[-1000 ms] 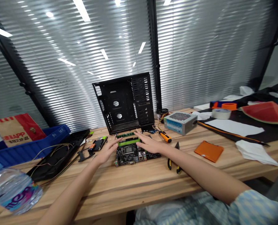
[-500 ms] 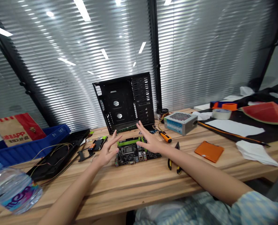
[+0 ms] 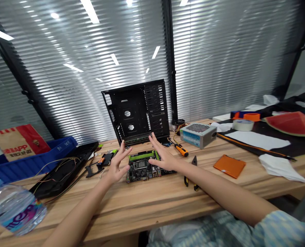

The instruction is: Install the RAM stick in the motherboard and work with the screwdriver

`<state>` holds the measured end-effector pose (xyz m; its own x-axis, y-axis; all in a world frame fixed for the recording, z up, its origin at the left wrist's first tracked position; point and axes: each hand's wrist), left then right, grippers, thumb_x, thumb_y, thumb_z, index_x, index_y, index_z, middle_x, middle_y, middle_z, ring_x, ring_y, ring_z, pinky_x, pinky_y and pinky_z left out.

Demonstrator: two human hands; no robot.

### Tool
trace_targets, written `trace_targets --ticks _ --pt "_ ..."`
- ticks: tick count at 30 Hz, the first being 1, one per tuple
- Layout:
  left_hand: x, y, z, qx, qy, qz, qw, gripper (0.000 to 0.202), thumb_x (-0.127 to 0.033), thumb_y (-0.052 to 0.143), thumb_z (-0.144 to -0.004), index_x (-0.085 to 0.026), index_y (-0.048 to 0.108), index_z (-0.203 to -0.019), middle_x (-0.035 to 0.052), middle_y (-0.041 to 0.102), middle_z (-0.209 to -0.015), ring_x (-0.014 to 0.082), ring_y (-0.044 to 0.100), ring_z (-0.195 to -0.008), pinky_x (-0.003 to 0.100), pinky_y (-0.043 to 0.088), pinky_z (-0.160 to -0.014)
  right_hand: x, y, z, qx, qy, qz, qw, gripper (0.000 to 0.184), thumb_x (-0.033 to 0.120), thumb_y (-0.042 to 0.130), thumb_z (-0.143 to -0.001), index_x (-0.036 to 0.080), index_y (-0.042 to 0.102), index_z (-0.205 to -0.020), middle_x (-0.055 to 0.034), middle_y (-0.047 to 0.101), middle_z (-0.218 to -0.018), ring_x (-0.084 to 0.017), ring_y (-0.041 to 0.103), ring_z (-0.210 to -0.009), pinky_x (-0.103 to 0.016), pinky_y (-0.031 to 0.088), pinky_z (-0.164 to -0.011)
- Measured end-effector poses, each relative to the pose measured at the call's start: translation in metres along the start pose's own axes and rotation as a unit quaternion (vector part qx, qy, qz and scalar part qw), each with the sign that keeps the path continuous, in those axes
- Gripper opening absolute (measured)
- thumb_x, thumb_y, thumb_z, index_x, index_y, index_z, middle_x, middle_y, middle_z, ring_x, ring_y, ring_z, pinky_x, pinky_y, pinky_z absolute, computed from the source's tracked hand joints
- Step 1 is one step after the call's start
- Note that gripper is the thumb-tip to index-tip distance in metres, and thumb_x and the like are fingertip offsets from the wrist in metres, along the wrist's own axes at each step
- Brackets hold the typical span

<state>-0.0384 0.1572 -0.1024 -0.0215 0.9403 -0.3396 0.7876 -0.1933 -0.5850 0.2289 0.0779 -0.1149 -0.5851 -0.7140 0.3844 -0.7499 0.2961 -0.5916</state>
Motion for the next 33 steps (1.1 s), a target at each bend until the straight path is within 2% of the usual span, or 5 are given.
trace_targets --ticks 6,18,24,33 --pt "0.0 0.001 0.001 -0.006 0.005 0.003 1.0 0.061 -0.049 0.056 -0.087 -0.026 0.046 -0.142 0.0069 0.009 -0.16 0.0351 0.012 -0.145 0.052 0.016 -0.116 0.003 -0.001 0.001 -0.003 -0.009 0.001 1.0 0.094 0.053 0.056 -0.088 0.03 -0.008 -0.153 -0.0084 -0.015 -0.159 -0.028 0.0 -0.147 -0.05 0.017 -0.116" --pt "-0.002 0.001 0.001 0.002 0.014 0.001 1.0 0.061 -0.049 0.055 -0.088 -0.026 0.044 -0.144 0.0073 0.008 -0.161 0.0358 0.009 -0.145 0.053 0.016 -0.116 0.005 -0.001 0.0 -0.007 -0.009 0.001 1.0 0.096 0.052 0.057 -0.086 0.028 -0.007 -0.153 -0.01 -0.015 -0.159 -0.029 -0.002 -0.147 -0.051 0.016 -0.116" --pt "-0.008 0.002 -0.001 0.0 0.017 -0.008 1.0 0.065 -0.048 0.055 -0.088 -0.025 0.039 -0.147 0.0068 0.007 -0.16 0.0341 0.002 -0.145 0.054 0.011 -0.117 0.007 -0.001 0.0 -0.005 -0.01 0.0 1.0 0.096 0.052 0.058 -0.086 0.029 -0.006 -0.153 -0.0101 -0.014 -0.16 -0.029 -0.001 -0.147 -0.052 0.016 -0.116" --pt "-0.014 0.003 -0.005 0.01 0.038 -0.013 0.999 0.067 -0.046 0.055 -0.088 -0.026 0.033 -0.149 0.0073 0.002 -0.161 0.0352 -0.001 -0.145 0.055 0.011 -0.117 0.005 0.0 0.0 -0.008 0.001 -0.007 1.0 0.094 0.054 0.057 -0.087 0.029 -0.005 -0.154 -0.0096 -0.014 -0.16 -0.028 -0.001 -0.147 -0.051 0.016 -0.116"
Point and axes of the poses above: each hand's wrist, its own z-axis away from the middle knuckle, its own y-axis out of the palm, x = y × z
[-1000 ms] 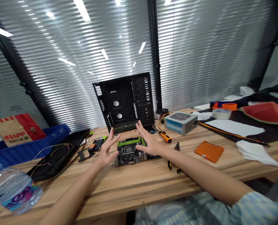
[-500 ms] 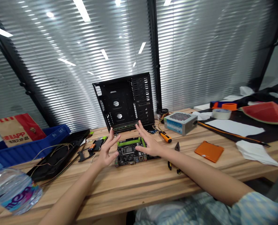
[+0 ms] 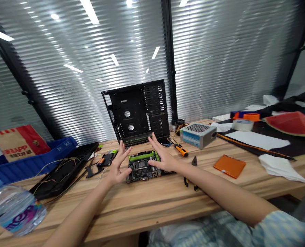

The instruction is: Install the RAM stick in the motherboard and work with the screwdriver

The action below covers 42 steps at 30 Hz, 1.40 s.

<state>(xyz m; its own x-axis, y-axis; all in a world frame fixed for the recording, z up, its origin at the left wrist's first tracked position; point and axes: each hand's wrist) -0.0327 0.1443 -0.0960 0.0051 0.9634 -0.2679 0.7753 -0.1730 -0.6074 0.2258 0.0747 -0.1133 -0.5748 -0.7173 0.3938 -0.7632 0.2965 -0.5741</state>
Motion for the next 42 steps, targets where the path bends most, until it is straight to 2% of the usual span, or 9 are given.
trace_targets --ticks 10,19,27,35,42 --pt "0.005 -0.001 0.004 0.014 -0.006 -0.003 1.0 0.066 -0.041 0.057 -0.088 -0.026 0.035 -0.148 0.008 0.003 -0.161 0.0356 0.009 -0.145 0.055 0.014 -0.116 -0.001 0.001 0.001 -0.006 0.013 -0.013 1.0 0.093 0.055 0.057 -0.086 0.029 -0.002 -0.154 -0.0095 -0.011 -0.16 -0.029 0.0 -0.147 -0.051 0.02 -0.115" --pt "0.007 -0.001 0.006 0.011 -0.046 0.015 0.999 0.064 -0.043 0.057 -0.088 -0.025 0.037 -0.147 0.0079 0.006 -0.16 0.0333 0.006 -0.145 0.054 0.012 -0.117 0.001 0.0 0.0 -0.021 0.013 -0.026 0.999 0.092 0.053 0.059 -0.085 0.028 0.004 -0.154 -0.0106 -0.006 -0.161 -0.029 0.003 -0.147 -0.052 0.021 -0.115" --pt "0.009 0.001 0.005 -0.003 -0.057 0.045 0.997 0.062 -0.043 0.057 -0.089 -0.026 0.039 -0.146 0.0066 0.008 -0.16 0.0326 0.003 -0.145 0.052 0.011 -0.118 0.002 0.001 0.001 -0.039 -0.008 -0.042 0.998 0.087 0.05 0.06 -0.086 0.029 0.008 -0.153 -0.0101 -0.006 -0.161 -0.028 0.006 -0.147 -0.051 0.025 -0.114" --pt "0.011 0.003 0.004 -0.029 -0.062 0.068 0.995 0.061 -0.046 0.057 -0.088 -0.024 0.044 -0.143 0.0069 0.013 -0.16 0.0312 0.003 -0.146 0.05 0.011 -0.119 0.004 -0.001 0.0 -0.071 -0.017 -0.034 0.997 0.075 0.048 0.061 -0.084 0.027 0.025 -0.147 -0.0143 0.015 -0.157 -0.03 0.022 -0.144 -0.053 0.029 -0.112" --pt "0.01 0.004 0.003 -0.032 -0.057 0.077 0.995 0.059 -0.045 0.056 -0.088 -0.026 0.044 -0.143 0.0063 0.015 -0.16 0.0305 0.003 -0.146 0.05 0.011 -0.119 0.005 -0.001 0.0 -0.079 -0.022 -0.036 0.996 0.072 0.045 0.062 -0.084 0.027 0.027 -0.144 -0.0152 0.017 -0.156 -0.03 0.022 -0.143 -0.052 0.03 -0.111"
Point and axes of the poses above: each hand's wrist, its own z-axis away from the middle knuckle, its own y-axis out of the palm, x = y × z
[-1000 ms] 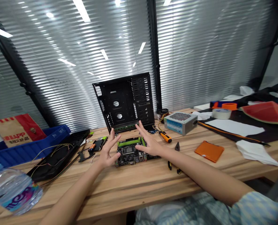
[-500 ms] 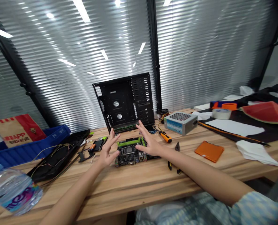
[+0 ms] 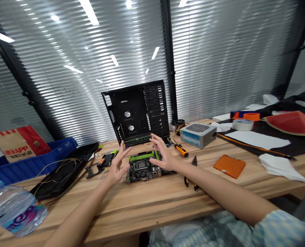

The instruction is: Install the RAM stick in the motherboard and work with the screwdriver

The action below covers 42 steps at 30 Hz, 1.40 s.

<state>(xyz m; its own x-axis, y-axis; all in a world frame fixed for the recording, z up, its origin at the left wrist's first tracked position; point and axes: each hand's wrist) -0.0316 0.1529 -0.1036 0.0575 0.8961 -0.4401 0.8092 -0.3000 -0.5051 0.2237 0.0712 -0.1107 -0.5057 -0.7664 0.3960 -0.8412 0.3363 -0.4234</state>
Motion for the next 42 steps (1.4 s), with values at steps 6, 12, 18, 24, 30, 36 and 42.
trace_targets --ticks 6,12,18,24,30,36,42 --pt "0.0014 -0.0004 0.0005 -0.003 -0.001 0.0 1.0 0.058 -0.044 0.056 -0.089 -0.025 0.046 -0.142 0.007 0.015 -0.16 0.0307 0.002 -0.146 0.05 0.011 -0.119 -0.0013 0.0002 0.0004 0.001 0.001 -0.009 1.0 0.071 0.044 0.062 -0.084 0.028 0.027 -0.143 -0.0148 0.019 -0.154 -0.03 0.025 -0.142 -0.052 0.031 -0.11" --pt "0.0012 0.0001 0.0015 -0.009 -0.014 0.012 1.0 0.063 -0.045 0.057 -0.088 -0.024 0.041 -0.145 0.0087 0.016 -0.159 0.0295 -0.001 -0.146 0.048 0.016 -0.118 0.0001 0.0001 0.0007 0.002 0.009 -0.022 1.0 0.069 0.045 0.061 -0.085 0.028 0.028 -0.143 -0.0144 0.018 -0.155 -0.029 0.024 -0.142 -0.05 0.032 -0.11" --pt "-0.0029 0.0006 0.0016 0.001 -0.018 0.023 1.0 0.065 -0.04 0.058 -0.089 -0.023 0.037 -0.147 0.0094 0.013 -0.16 0.0292 -0.003 -0.146 0.047 0.014 -0.118 0.0 0.0005 0.0004 0.0 0.015 -0.026 1.0 0.069 0.047 0.06 -0.085 0.027 0.028 -0.143 -0.0145 0.017 -0.156 -0.03 0.024 -0.142 -0.052 0.032 -0.11" --pt "-0.0041 0.002 0.0018 -0.002 -0.026 0.042 0.999 0.067 -0.04 0.06 -0.087 -0.024 0.035 -0.148 0.0088 0.009 -0.161 0.0304 -0.003 -0.146 0.047 0.014 -0.118 -0.0002 0.0008 -0.0003 -0.007 0.012 -0.031 0.999 0.069 0.046 0.062 -0.085 0.029 0.028 -0.143 -0.0134 0.018 -0.156 -0.03 0.024 -0.143 -0.053 0.029 -0.112" --pt "-0.006 0.003 0.0014 0.001 -0.022 0.054 0.998 0.071 -0.037 0.061 -0.088 -0.027 0.029 -0.15 0.0063 0.003 -0.161 0.0311 0.0 -0.146 0.047 0.013 -0.118 -0.0005 0.0009 -0.0003 -0.004 0.017 -0.028 0.999 0.07 0.045 0.062 -0.084 0.029 0.028 -0.144 -0.0133 0.018 -0.157 -0.03 0.024 -0.143 -0.053 0.027 -0.112" --pt "-0.0068 0.0036 0.0014 -0.007 -0.033 0.063 0.997 0.073 -0.036 0.064 -0.085 -0.027 0.032 -0.149 0.0062 0.005 -0.161 0.0317 0.002 -0.146 0.047 0.014 -0.119 -0.0004 0.001 -0.0003 -0.004 0.022 -0.024 0.999 0.071 0.045 0.062 -0.084 0.029 0.028 -0.144 -0.014 0.017 -0.157 -0.03 0.022 -0.143 -0.054 0.028 -0.112" --pt "-0.0062 0.0043 0.0017 0.004 -0.026 0.054 0.998 0.071 -0.034 0.06 -0.088 -0.028 0.027 -0.151 0.0063 0.003 -0.161 0.0312 0.007 -0.146 0.047 0.013 -0.119 -0.001 0.0013 -0.0002 -0.002 0.03 -0.021 0.999 0.071 0.045 0.063 -0.084 0.028 0.028 -0.143 -0.014 0.016 -0.157 -0.03 0.022 -0.144 -0.054 0.028 -0.112"
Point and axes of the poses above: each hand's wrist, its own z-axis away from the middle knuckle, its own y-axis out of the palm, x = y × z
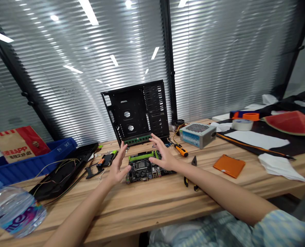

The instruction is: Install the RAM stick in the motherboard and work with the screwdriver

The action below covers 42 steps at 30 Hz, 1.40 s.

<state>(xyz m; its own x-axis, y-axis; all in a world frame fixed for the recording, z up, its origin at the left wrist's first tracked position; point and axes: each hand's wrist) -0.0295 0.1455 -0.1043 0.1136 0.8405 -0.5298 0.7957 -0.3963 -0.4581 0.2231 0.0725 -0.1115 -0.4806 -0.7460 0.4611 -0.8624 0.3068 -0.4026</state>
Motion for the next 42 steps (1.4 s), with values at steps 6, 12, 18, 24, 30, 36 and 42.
trace_targets --ticks 6,12,18,24,30,36,42 --pt "-0.002 0.0 0.0 0.004 -0.004 -0.011 1.0 0.069 -0.034 0.059 -0.089 -0.029 0.027 -0.15 0.0062 0.005 -0.161 0.0311 0.008 -0.146 0.048 0.014 -0.119 0.0 0.0 0.0 0.004 0.003 0.004 1.0 0.07 0.045 0.062 -0.084 0.028 0.028 -0.143 -0.0135 0.015 -0.158 -0.03 0.022 -0.144 -0.054 0.028 -0.112" --pt "-0.002 0.0 0.0 0.01 -0.004 -0.013 1.0 0.067 -0.035 0.059 -0.09 -0.03 0.029 -0.149 0.0066 0.006 -0.161 0.0306 0.006 -0.147 0.047 0.015 -0.119 0.002 0.0 -0.001 -0.001 0.004 0.0 1.0 0.071 0.048 0.062 -0.083 0.027 0.03 -0.143 -0.014 0.016 -0.157 -0.03 0.021 -0.144 -0.054 0.028 -0.112" --pt "0.0 0.0 0.001 0.009 -0.01 -0.009 1.0 0.066 -0.036 0.059 -0.089 -0.029 0.03 -0.149 0.007 0.005 -0.161 0.0311 0.009 -0.146 0.047 0.015 -0.119 0.002 0.0 0.0 -0.01 0.007 -0.005 1.0 0.072 0.049 0.062 -0.083 0.027 0.03 -0.144 -0.0137 0.016 -0.157 -0.03 0.022 -0.143 -0.053 0.028 -0.112" --pt "0.001 -0.001 0.001 0.007 -0.009 -0.007 1.0 0.067 -0.036 0.06 -0.089 -0.027 0.032 -0.148 0.0085 0.008 -0.161 0.0314 0.008 -0.146 0.049 0.015 -0.119 0.001 0.0 0.0 -0.005 0.011 -0.01 1.0 0.073 0.048 0.062 -0.084 0.029 0.027 -0.145 -0.0136 0.016 -0.157 -0.03 0.023 -0.143 -0.053 0.029 -0.111" --pt "0.0 -0.001 0.002 -0.002 -0.038 0.015 0.999 0.069 -0.036 0.064 -0.085 -0.026 0.035 -0.147 0.0085 0.01 -0.161 0.0304 0.009 -0.146 0.047 0.013 -0.119 0.002 -0.001 0.0 0.001 0.014 -0.005 1.0 0.074 0.047 0.062 -0.084 0.029 0.026 -0.146 -0.0131 0.017 -0.157 -0.03 0.023 -0.143 -0.054 0.029 -0.111" --pt "0.003 0.0 0.003 -0.001 -0.048 0.01 0.999 0.069 -0.037 0.064 -0.086 -0.026 0.035 -0.147 0.0083 0.008 -0.161 0.0308 0.01 -0.146 0.045 0.013 -0.119 0.001 -0.001 0.0 0.012 0.019 -0.004 1.0 0.076 0.047 0.062 -0.084 0.028 0.023 -0.148 -0.0129 0.017 -0.158 -0.03 0.024 -0.143 -0.054 0.029 -0.112" --pt "0.01 -0.001 0.002 -0.019 -0.056 0.055 0.997 0.066 -0.035 0.064 -0.085 -0.026 0.039 -0.145 0.0086 0.013 -0.16 0.0309 0.012 -0.146 0.046 0.013 -0.119 -0.003 0.001 0.001 0.028 0.044 -0.019 0.998 0.078 0.048 0.062 -0.085 0.027 0.022 -0.149 -0.0136 0.018 -0.158 -0.03 0.024 -0.143 -0.054 0.028 -0.112"
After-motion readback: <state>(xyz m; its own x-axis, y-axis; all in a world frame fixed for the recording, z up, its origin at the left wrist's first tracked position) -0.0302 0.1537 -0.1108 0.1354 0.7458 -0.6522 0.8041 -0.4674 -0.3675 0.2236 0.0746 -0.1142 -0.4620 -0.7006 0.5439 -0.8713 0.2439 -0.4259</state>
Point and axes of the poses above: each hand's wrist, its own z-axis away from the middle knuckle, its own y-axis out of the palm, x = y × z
